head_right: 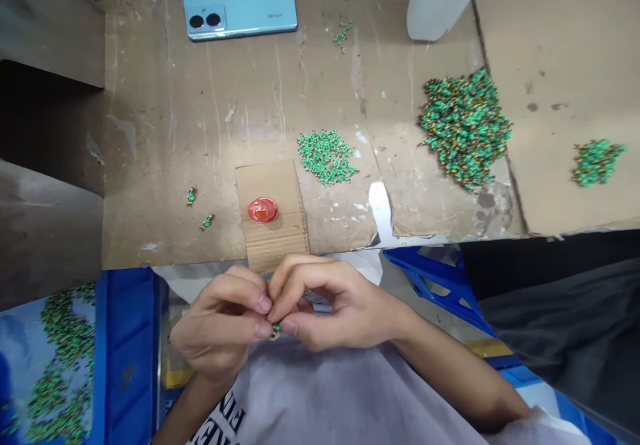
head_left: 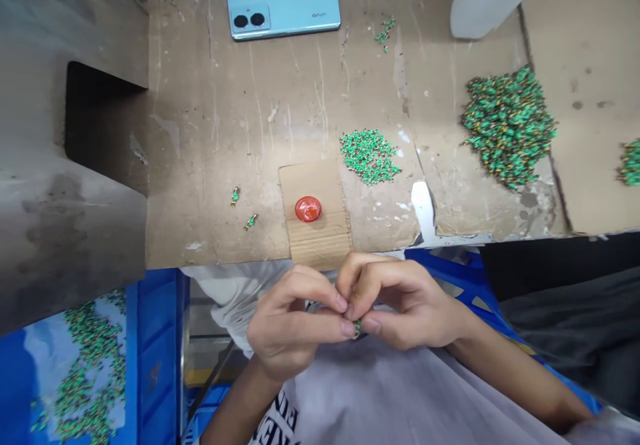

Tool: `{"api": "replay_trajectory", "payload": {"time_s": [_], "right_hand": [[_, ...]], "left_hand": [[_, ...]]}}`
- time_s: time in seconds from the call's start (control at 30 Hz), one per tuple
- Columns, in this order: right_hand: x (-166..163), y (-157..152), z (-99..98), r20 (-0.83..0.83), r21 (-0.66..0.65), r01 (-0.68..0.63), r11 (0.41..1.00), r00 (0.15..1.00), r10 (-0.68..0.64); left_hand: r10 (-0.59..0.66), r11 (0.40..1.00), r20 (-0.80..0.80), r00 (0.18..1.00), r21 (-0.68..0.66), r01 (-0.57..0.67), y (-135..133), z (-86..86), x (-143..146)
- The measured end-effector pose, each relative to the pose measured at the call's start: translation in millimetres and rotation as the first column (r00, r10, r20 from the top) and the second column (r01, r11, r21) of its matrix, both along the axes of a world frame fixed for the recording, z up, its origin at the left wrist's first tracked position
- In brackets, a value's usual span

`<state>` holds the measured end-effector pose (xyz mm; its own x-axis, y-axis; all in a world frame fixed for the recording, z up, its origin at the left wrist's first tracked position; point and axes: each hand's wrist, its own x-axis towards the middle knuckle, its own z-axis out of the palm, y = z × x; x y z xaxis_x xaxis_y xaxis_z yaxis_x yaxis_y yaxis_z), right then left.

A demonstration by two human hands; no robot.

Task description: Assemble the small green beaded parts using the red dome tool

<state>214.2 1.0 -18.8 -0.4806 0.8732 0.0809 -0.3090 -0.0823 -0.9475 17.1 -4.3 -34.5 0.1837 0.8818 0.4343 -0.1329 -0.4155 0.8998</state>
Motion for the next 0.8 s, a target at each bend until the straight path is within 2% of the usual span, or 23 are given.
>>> {"api": "replay_trajectory", "payload": {"time_s": [0.17, 0.27, 0.4, 0.47, 0.5, 0.53, 0.57, 0.6, 0.67, 0.73, 0.8], "right_hand": [[-1, -2, -5.7, -0.029, 0.092, 0.074, 0.993, 0.997, -0.072], [1, -1, -4.4, -0.023, 0.106, 0.074, 0.992, 0.997, -0.072], [11, 3, 0.5, 0.05, 0.093, 0.064, 0.994, 0.996, -0.069], [24, 8, 2.3, 0.169, 0.167, 0.138, 0.976, 0.971, -0.167], [34, 12, 2.9, 0.268, 0.239, 0.2, 0.95, 0.927, -0.263], [47, 17, 3.1, 0.372, 0.341, 0.274, 0.9, 0.839, -0.396], [62, 23, 3.0, 0.474, 0.48, 0.333, 0.811, 0.68, -0.56], [78, 29, 2.3, 0.499, 0.556, 0.389, 0.734, 0.55, -0.67], [112, 45, -0.4, 0.484, 0.647, 0.473, 0.598, 0.351, -0.802], [141, 59, -4.1, 0.48, 0.718, 0.504, 0.481, 0.143, -0.865], [158, 67, -7.2, 0.475, 0.77, 0.493, 0.406, -0.018, -0.88]], "left_hand": [[-0.047, 0.999, -0.043, 0.998, -0.001, 0.047, 0, 6.6, -3], [-0.074, 0.997, -0.075, 0.994, 0.002, 0.074, 6, 13.8, 1], [-0.074, 0.997, -0.142, 0.987, 0.014, 0.077, 15, 23.1, 10], [-0.017, 0.998, -0.241, 0.97, 0.056, 0.032, 18, 24.4, 10], [0.04, 0.996, -0.304, 0.952, 0.087, -0.014, 20, 23.8, 8], [0.118, 0.99, -0.373, 0.92, 0.117, -0.079, 23, 22.4, 3], [0.217, 0.975, -0.448, 0.867, 0.148, -0.167, 26, 20.1, -3], [0.328, 0.945, -0.515, 0.792, 0.188, -0.268, 29, 17.0, -11], [0.526, 0.841, -0.62, 0.583, 0.277, -0.464, 37, 8.6, -30], [0.593, 0.774, -0.689, 0.416, 0.345, -0.532, 44, -2.0, -50], [0.534, 0.803, -0.76, 0.37, 0.319, -0.503, 48, -13.0, -64]]}}
